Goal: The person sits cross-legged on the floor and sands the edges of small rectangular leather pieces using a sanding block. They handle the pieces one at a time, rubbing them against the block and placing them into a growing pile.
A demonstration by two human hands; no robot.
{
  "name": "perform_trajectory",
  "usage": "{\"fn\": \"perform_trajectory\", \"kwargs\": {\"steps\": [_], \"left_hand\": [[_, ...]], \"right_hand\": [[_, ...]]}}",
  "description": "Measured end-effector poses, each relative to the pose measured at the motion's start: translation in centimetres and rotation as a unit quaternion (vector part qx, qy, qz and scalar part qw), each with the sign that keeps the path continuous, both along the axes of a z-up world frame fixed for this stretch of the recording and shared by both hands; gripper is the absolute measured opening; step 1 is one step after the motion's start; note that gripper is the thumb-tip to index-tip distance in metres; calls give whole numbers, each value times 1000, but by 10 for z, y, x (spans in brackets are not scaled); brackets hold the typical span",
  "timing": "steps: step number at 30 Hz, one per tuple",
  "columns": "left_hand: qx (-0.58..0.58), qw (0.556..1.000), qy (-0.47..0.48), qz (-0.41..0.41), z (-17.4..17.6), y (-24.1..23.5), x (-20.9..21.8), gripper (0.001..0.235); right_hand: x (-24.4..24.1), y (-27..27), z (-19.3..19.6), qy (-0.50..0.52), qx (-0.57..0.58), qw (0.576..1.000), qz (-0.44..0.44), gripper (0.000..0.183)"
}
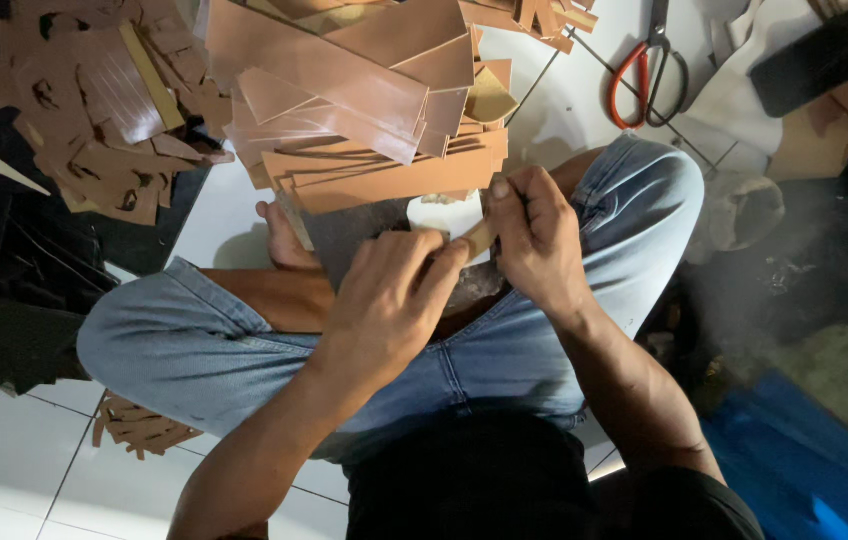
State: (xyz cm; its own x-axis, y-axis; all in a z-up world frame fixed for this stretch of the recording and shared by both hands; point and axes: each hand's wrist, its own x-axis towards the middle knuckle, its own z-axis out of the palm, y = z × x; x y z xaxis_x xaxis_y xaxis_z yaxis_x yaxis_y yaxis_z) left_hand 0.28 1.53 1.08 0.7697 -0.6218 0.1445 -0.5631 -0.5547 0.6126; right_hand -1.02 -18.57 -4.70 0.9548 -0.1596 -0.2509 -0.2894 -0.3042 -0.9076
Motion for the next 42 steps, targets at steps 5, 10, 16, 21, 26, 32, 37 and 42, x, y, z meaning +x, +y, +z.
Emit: {"fn": "perform_trajectory", "kwargs": {"steps": [5,10,16,21,26,32,37,42], "left_hand": [[28,999,-20,-13,-1,-2,2,38],[20,999,-28,-7,-1,-6,3,40],[29,999,-24,-12,0,-11,7,39],[37,999,-37,-11,4,-14,8,36],[63,995,-75,-14,6,-20,10,32],[87,992,-91,-11,6,-28,8,31],[36,998,-59,5,3,-28,6,35],[-16,999,-19,34,0,-28,4,32]], "right_hand": [[5,-5,-10,106,47,991,-63,16],[13,-13,-28,-41,-57,998,9,16],[29,-18,-36,-65,-82,994,17,9],[42,-19,-39,-50,-106,993,6,13],[51,-19,-47,-51,-116,992,2,16],[53,-26,-56,-33,-114,993,-20,19],[60,-49,-49,0,-129,991,-39,16],[21,-87,-5,-95,-14,986,-140,15]]}}
